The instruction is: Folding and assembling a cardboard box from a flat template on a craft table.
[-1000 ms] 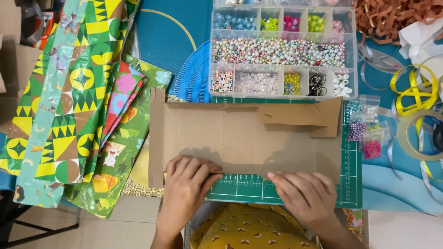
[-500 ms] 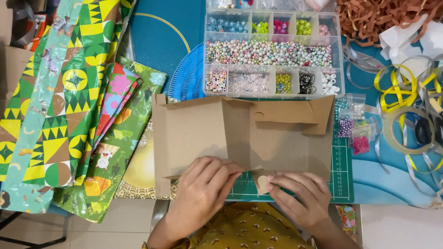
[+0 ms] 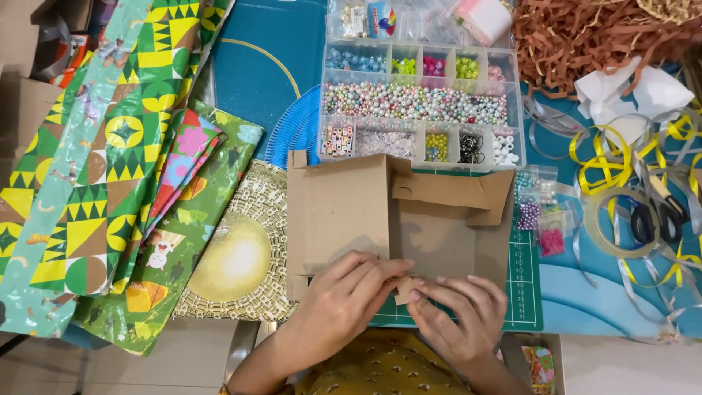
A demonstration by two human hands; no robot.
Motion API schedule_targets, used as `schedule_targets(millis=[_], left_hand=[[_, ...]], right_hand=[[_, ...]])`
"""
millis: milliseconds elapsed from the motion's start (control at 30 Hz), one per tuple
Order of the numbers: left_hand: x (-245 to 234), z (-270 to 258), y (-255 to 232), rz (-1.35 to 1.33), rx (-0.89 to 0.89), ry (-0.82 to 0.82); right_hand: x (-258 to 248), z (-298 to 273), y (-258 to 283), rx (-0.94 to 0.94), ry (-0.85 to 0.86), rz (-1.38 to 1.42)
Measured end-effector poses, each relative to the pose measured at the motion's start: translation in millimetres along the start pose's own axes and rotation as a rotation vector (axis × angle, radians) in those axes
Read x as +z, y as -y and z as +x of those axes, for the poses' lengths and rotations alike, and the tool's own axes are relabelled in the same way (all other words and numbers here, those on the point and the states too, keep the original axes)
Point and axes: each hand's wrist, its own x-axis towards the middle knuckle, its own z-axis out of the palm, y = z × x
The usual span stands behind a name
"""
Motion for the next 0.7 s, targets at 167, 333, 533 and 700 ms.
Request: schedule_targets(millis=[167,333,533,700], left_hand=[[-2.8,-5.2,5.1,-0.002,0.009,0.215],[-7.5,0.3,4.9,0.050,0.027,0.282],[-5.0,6.9,5.4,0.114,0.029,0.298],[-3.3,12.6,6.1,0.254,0.115,0.259]], right_hand=[[1.8,1.2,0.1,0.036,0.011,0.030],[-2.5,6.9,0.7,0.033,0.034,0.036],[-1.6,11.6,1.3,0.058,0.013,0.042],[3.0,5.2,-3.4,0.066,-0.010,0.017]])
